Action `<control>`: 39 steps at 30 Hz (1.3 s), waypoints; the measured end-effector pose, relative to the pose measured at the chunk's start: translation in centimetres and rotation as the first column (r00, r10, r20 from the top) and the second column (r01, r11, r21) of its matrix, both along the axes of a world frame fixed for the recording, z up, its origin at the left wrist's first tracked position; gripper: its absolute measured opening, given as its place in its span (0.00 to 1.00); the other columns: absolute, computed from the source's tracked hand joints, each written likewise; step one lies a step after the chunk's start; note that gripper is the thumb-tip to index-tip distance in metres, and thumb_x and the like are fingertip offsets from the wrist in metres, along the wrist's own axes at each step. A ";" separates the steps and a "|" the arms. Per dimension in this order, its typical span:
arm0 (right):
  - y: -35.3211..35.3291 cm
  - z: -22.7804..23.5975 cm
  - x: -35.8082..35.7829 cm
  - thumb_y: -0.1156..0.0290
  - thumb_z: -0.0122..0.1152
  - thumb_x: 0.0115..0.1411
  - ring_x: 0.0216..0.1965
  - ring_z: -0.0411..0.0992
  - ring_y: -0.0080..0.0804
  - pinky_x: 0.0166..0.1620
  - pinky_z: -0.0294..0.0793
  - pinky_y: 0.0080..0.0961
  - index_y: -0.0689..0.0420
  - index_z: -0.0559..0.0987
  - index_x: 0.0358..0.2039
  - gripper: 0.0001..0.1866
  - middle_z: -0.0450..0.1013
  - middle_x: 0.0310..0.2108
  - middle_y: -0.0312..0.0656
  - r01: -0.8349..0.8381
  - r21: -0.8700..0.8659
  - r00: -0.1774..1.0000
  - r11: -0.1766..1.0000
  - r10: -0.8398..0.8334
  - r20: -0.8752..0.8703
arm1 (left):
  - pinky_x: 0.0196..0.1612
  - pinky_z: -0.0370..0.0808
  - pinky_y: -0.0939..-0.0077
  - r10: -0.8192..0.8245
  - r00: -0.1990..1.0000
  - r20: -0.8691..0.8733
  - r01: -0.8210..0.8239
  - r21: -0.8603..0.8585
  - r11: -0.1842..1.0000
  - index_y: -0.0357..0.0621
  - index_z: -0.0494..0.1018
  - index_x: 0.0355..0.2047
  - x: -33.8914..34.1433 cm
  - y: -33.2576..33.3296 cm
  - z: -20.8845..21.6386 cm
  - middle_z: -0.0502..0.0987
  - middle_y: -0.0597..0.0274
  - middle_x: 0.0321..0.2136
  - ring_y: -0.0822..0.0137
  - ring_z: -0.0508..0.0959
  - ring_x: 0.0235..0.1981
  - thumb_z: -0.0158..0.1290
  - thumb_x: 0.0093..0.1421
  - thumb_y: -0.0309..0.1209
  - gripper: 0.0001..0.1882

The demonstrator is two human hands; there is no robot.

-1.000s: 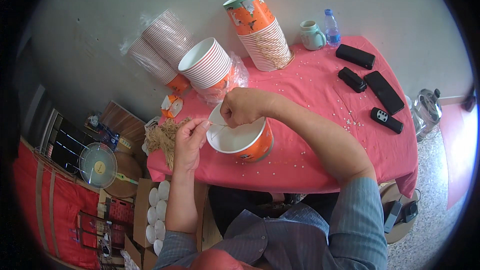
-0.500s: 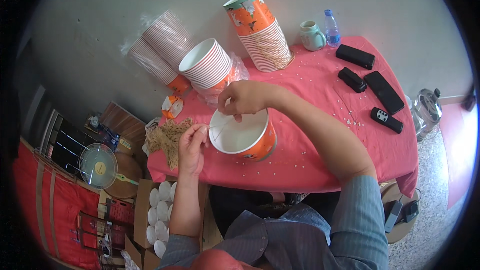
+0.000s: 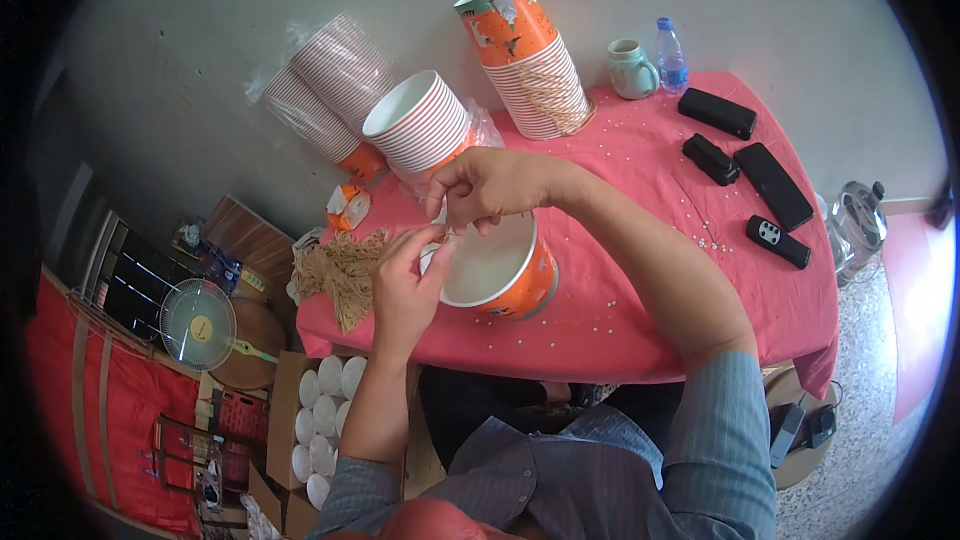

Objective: Thread a yellow elastic string through pre-punched holes in a decorative paper bowl.

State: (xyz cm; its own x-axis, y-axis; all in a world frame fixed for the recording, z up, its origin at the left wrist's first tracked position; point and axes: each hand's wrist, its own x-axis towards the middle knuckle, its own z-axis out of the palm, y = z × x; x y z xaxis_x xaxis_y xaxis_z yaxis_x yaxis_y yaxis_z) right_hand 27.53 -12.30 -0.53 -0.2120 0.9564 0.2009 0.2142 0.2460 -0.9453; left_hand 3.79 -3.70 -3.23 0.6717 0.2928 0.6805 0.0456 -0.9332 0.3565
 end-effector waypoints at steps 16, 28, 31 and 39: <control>0.4 -0.6 0.2 0.82 0.61 0.62 0.31 0.80 0.20 0.37 0.80 0.22 0.61 0.84 0.43 0.10 0.82 0.30 0.35 0.080 0.107 0.994 0.991 -0.087 0.063 | 0.39 0.77 0.59 0.051 0.998 -0.024 -0.053 -0.142 0.988 0.36 0.81 0.38 1.1 0.2 -0.4 0.84 0.50 0.30 0.51 0.83 0.33 0.61 0.66 0.25 0.04; 0.4 -0.4 2.0 0.81 0.63 0.63 0.28 0.79 0.21 0.30 0.79 0.21 0.60 0.82 0.45 0.10 0.81 0.30 0.37 0.112 0.035 0.992 0.993 -0.109 -0.067 | 0.39 0.79 0.66 0.108 0.994 -0.017 -0.108 -0.300 0.948 0.34 0.82 0.44 -0.8 2.0 -1.6 0.85 0.52 0.33 0.62 0.83 0.32 0.60 0.68 0.24 0.08; 0.0 0.1 1.0 0.82 0.62 0.63 0.27 0.79 0.22 0.31 0.79 0.19 0.62 0.82 0.48 0.13 0.82 0.31 0.40 0.085 0.010 0.982 0.996 -0.082 -0.170 | 0.42 0.81 0.64 0.052 0.996 -0.077 -0.079 -0.404 0.911 0.34 0.80 0.50 -0.3 1.3 -1.1 0.85 0.52 0.32 0.63 0.85 0.35 0.60 0.68 0.25 0.12; 0.6 -0.3 -0.4 0.84 0.61 0.63 0.26 0.78 0.21 0.30 0.78 0.18 0.64 0.83 0.50 0.15 0.83 0.32 0.41 0.022 0.049 0.967 0.999 -0.008 -0.254 | 0.41 0.77 0.77 -0.010 0.999 -0.047 -0.002 -0.249 0.969 0.34 0.80 0.55 0.9 -0.3 -0.4 0.84 0.62 0.33 0.76 0.82 0.36 0.57 0.73 0.24 0.13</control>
